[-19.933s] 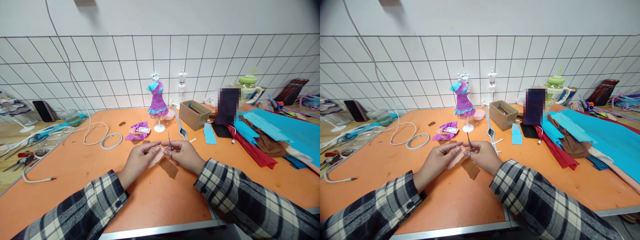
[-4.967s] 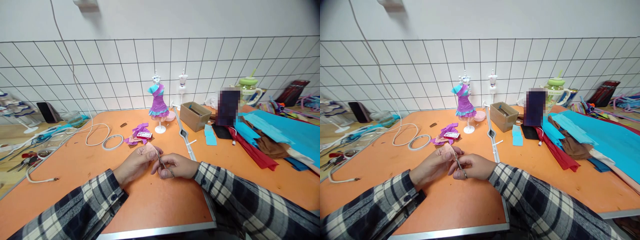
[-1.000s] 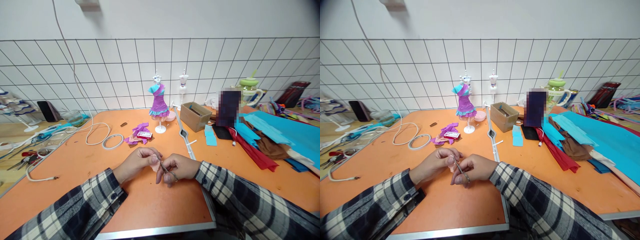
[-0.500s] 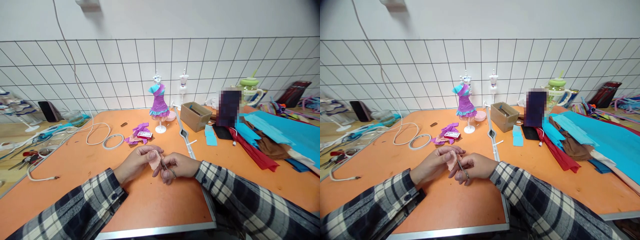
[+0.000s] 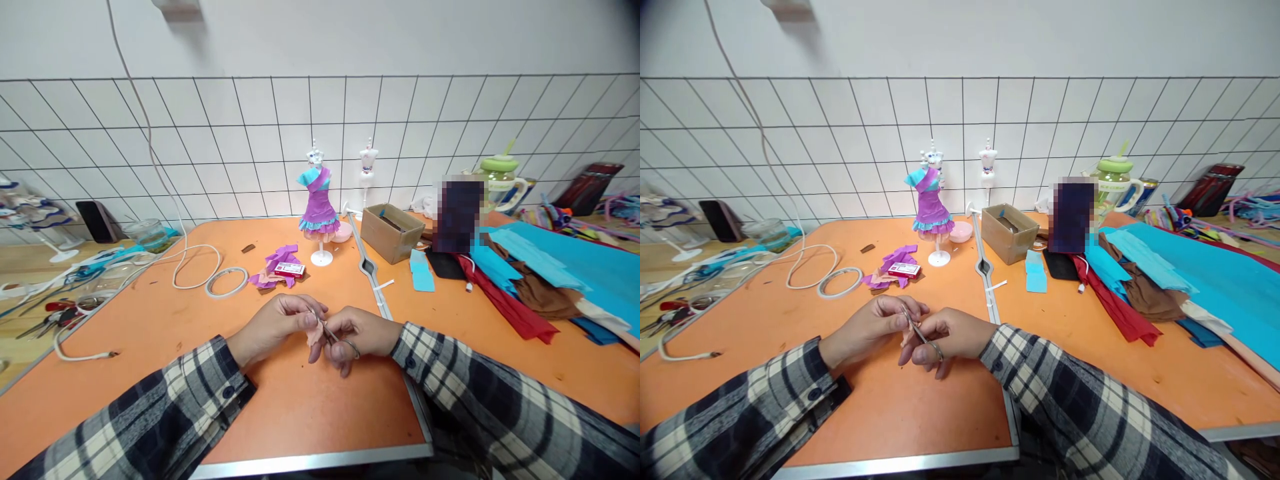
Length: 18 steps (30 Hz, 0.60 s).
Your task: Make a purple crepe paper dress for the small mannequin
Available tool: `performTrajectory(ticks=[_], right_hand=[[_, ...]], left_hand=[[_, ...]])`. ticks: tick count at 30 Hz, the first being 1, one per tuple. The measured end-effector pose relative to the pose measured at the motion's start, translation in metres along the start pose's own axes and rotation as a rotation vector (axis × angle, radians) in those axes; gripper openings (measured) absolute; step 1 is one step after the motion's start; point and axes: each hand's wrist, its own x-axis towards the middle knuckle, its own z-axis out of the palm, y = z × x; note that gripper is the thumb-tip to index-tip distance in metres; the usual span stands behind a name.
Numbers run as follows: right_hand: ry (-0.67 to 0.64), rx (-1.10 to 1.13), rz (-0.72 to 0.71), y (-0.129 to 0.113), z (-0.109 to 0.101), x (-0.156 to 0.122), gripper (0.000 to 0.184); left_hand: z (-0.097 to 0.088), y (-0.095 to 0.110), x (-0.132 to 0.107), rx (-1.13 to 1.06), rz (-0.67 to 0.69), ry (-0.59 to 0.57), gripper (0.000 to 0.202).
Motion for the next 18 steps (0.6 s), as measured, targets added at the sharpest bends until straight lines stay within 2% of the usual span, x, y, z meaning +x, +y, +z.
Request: performTrajectory(ticks=[5, 13, 18], right_hand=[[0.012, 0.002, -0.021, -0.0015, 0.0024, 0.0005, 0.054], [0.022, 0.004, 0.021, 0.0020, 0.0021, 0.0030, 0.059], [-0.017, 0.023, 0.046, 0.0021, 0.0007, 0.0030, 0.066]], left_hand=[[-0.0008, 0.0006, 0.0010, 0.027, 0.009, -0.012, 0.030], [-0.0039, -0.0060, 0.0014, 0.013, 0.008, -0.044, 0.030], [-0.0029, -0.0060, 0.0011, 0.047, 0.014, -0.076, 0.028]])
